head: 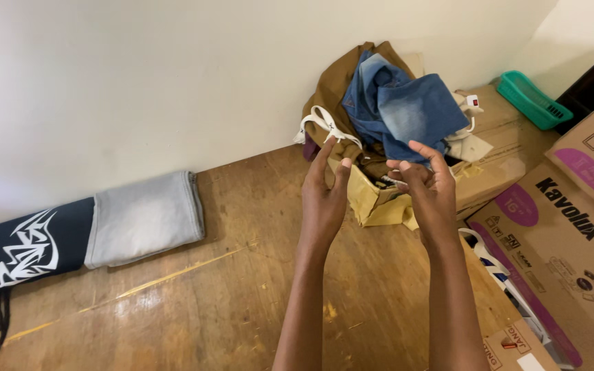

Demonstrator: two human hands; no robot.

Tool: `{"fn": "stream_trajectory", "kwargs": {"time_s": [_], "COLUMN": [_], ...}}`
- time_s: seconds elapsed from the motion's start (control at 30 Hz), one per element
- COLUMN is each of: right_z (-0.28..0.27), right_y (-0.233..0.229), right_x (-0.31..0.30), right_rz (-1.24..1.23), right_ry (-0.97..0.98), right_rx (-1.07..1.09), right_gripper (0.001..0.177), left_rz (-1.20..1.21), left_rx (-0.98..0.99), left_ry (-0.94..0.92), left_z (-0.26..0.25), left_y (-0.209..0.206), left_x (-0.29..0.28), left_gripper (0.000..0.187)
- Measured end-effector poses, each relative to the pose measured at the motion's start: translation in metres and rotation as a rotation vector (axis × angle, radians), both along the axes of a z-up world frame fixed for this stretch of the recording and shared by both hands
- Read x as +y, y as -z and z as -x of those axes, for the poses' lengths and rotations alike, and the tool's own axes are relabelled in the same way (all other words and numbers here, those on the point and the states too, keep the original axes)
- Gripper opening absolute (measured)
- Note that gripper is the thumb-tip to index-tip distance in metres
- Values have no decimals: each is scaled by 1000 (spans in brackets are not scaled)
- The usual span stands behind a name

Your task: The person folds three garments on a wooden table: a light gray pair of trousers, a pair of blue jeans, and a pair of brown trousers. Each item is smoothed, folded in half lengthwise, then folded into a compact rectangle and placed in a neat stack.

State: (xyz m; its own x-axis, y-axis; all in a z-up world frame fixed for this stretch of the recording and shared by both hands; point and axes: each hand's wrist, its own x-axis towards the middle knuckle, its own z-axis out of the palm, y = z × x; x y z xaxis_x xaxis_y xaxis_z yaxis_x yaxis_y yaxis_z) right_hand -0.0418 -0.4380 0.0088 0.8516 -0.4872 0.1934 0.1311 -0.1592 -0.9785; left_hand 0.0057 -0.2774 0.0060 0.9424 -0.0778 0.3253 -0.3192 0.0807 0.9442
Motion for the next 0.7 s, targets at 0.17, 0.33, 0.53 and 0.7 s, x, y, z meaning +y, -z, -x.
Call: {"fn": "stream_trajectory", "kwargs": {"time_s": [0.17, 0.33, 0.53, 0.7], "right_z": [-8, -47, -120, -159], "right_y": [7, 5, 13, 32], "right_x": [-69, -140, -192, -208], "right_rz": [161, 350, 726, 1123], "right_ry": [89, 96, -94, -143], "right_rx": [2, 90, 236, 474], "right_gripper": [46, 54, 76, 115], "left_rz": [-129, -493, -813, -708], "left_rx": [37, 124, -14, 225], "left_ry": [8, 47, -27, 52], "left_z": [-9, -44, -149, -216], "left_y": [-5, -6, 27, 63], "left_x": [-55, -113, -178, -205], "left_gripper": [52, 63, 89, 84]}}
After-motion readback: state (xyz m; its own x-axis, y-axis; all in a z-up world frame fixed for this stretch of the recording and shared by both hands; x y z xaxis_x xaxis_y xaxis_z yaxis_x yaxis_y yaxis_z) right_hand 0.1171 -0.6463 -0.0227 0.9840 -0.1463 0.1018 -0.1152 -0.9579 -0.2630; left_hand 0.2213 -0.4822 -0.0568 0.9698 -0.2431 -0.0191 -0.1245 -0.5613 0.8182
